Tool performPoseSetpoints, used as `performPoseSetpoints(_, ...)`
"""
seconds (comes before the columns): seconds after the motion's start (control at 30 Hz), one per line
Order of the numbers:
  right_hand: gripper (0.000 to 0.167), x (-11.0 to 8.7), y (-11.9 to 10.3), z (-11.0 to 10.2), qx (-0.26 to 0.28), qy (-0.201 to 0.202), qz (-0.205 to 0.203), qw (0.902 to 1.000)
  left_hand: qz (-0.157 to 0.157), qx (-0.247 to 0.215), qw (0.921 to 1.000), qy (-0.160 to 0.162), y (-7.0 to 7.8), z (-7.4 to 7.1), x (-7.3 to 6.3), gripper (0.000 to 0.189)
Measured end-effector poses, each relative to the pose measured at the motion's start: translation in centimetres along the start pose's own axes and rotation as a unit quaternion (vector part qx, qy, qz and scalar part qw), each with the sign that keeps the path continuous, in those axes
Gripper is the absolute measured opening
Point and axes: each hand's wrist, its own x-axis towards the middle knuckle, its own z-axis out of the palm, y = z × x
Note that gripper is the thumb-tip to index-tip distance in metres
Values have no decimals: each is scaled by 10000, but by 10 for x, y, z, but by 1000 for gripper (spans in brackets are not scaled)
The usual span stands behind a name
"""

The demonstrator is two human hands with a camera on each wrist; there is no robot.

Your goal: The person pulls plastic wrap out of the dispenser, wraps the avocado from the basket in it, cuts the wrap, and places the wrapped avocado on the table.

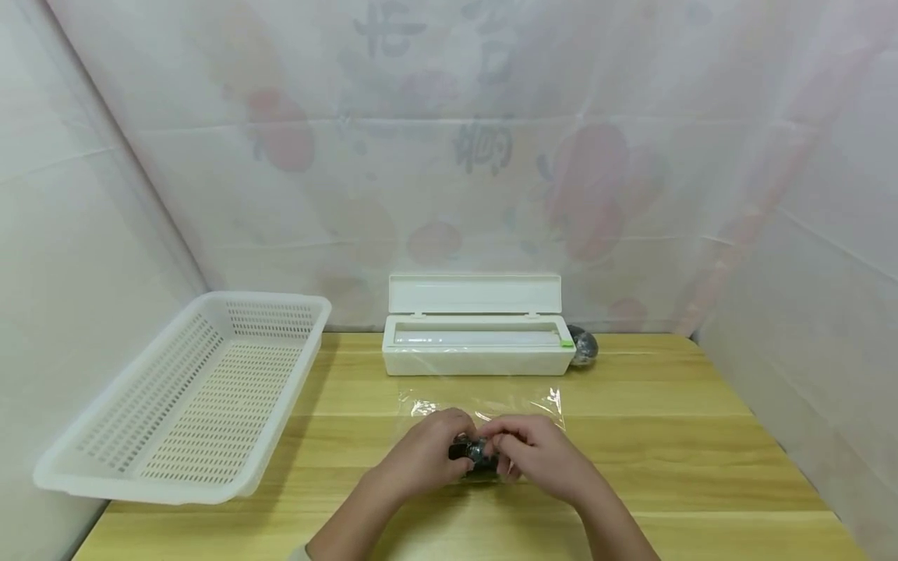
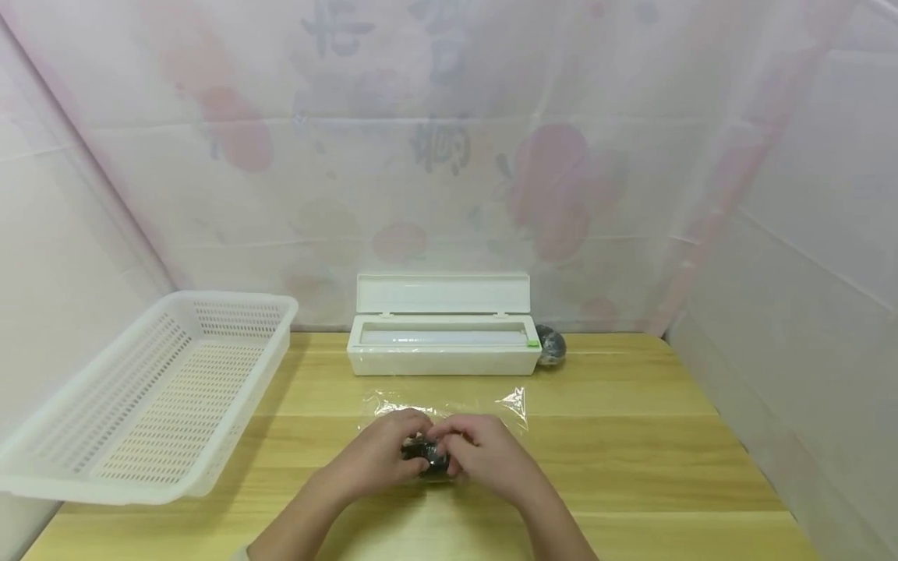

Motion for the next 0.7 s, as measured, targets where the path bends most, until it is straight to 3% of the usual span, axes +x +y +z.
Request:
performPoseSetpoints(0.07,25,-1,-2,1,45,-223,262,9994,21,-49,10000,-13,0,0,1,25)
performPoseSetpoints(0.17,20,-1,-1,0,-851,106,496,9951,-25,-71,10000,-58,-1,0,1,26)
performPoseSetpoints(0.27,15,0,4,-4,-2077,454,741,9743,16,-30,10000,-65,0,0,1,33)
performPoseSetpoints(0.33,13,1,7,-7,-2617,474,848,9603,65,7,9999,-78,0,0,1,38)
performPoseSetpoints(0.43,10,1,10,-10,-2821,361,927,9542,127,154,9997,-117,0,-1,0,39)
performPoseSetpoints(0.53,6,1,12,-11,-2849,363,840,9542,174,286,9993,-138,1,-1,0,35)
performPoseSetpoints(0.7,12,4,16,-10,-2844,507,754,9544,110,280,9994,-174,1,-1,0,35)
